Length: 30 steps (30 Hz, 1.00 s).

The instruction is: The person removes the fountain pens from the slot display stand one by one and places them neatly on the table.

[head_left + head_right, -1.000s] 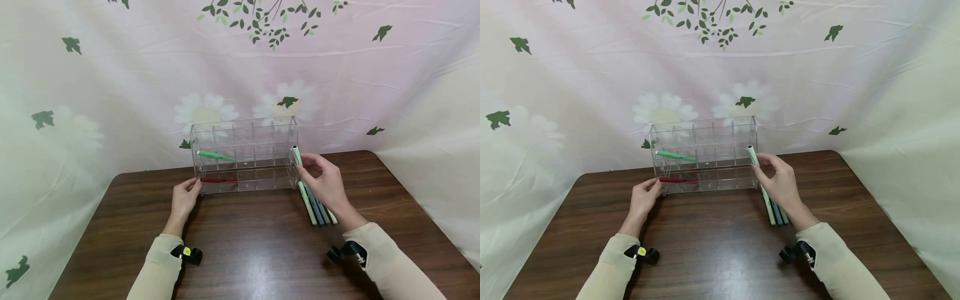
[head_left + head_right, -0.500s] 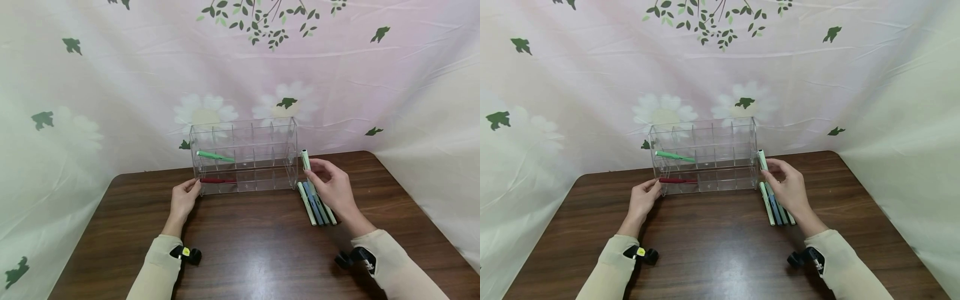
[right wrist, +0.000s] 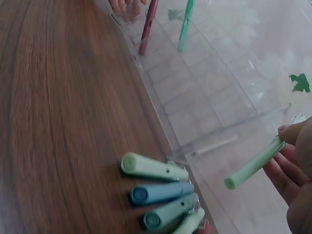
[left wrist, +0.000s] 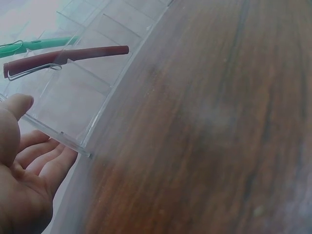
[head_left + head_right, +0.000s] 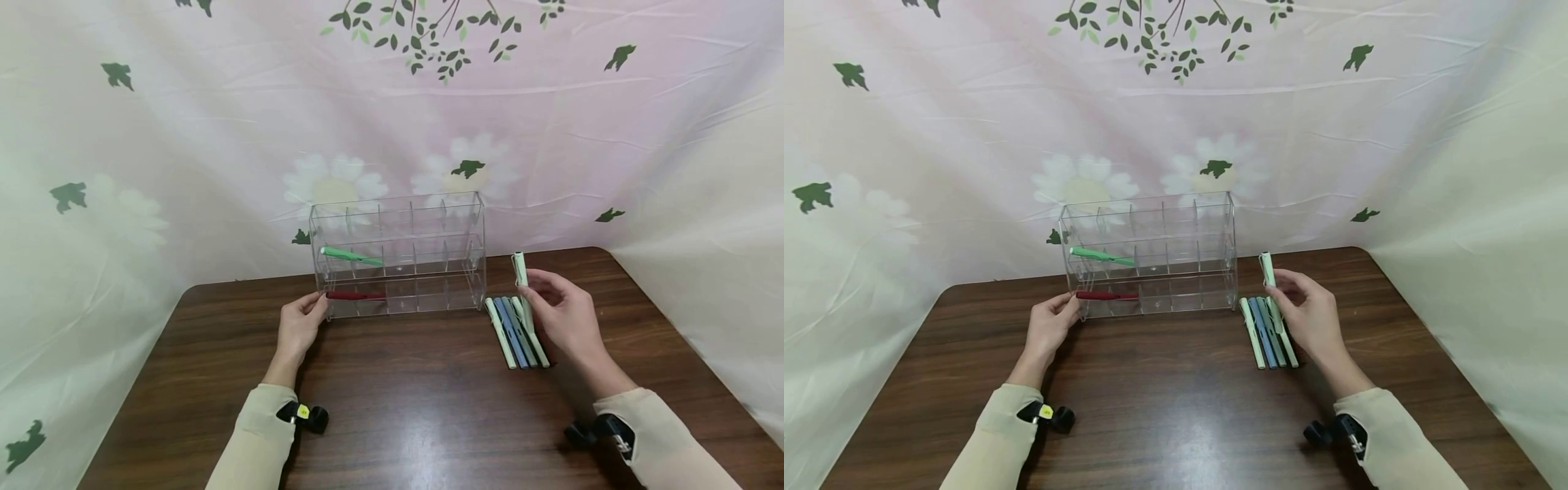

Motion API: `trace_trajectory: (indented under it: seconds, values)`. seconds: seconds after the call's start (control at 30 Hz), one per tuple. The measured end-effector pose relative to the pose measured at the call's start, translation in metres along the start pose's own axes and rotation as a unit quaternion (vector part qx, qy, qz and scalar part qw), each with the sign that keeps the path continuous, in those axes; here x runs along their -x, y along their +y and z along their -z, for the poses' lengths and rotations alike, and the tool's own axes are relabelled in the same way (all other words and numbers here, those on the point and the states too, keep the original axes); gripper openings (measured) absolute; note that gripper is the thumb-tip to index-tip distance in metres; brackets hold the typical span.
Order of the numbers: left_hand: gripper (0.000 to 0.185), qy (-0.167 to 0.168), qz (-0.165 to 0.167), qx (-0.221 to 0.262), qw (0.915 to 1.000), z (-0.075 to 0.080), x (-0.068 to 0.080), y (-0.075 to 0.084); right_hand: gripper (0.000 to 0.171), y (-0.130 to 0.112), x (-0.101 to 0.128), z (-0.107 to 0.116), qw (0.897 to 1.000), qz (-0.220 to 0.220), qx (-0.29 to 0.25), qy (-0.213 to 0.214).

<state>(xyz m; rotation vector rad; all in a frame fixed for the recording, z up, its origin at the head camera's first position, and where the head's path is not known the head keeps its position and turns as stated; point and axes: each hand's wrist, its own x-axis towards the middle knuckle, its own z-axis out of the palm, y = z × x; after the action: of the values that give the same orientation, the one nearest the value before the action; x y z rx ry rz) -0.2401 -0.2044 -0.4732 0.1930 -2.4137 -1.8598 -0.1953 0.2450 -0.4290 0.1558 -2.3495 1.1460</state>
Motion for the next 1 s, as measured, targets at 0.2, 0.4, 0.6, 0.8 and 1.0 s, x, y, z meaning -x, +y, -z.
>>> trace_trajectory:
  seconds: [0.2, 0.4, 0.6, 0.8, 1.0]
  values:
    - [0.048, 0.002, 0.002, 0.001, 1.0, 0.001, -0.001, -0.001, 0.029, 0.01, 0.005, 0.009, 1.0, -0.017, 0.017, -0.01]
    - [0.048, -0.001, 0.003, -0.004, 1.0, 0.001, -0.001, -0.002, 0.03, 0.02, 0.009, 0.019, 0.998, -0.036, 0.038, -0.023]
    - [0.049, -0.002, 0.004, -0.006, 1.0, 0.001, -0.001, -0.001, 0.032, 0.031, 0.011, 0.029, 0.993, -0.065, 0.084, -0.052]
    - [0.049, -0.002, 0.005, -0.003, 1.0, 0.001, -0.001, 0.0, 0.032, 0.041, 0.013, 0.03, 0.986, -0.077, 0.122, -0.083]
    - [0.05, -0.005, 0.007, -0.005, 1.0, 0.001, -0.001, 0.0, 0.034, 0.052, 0.014, 0.03, 0.98, -0.086, 0.136, -0.114]
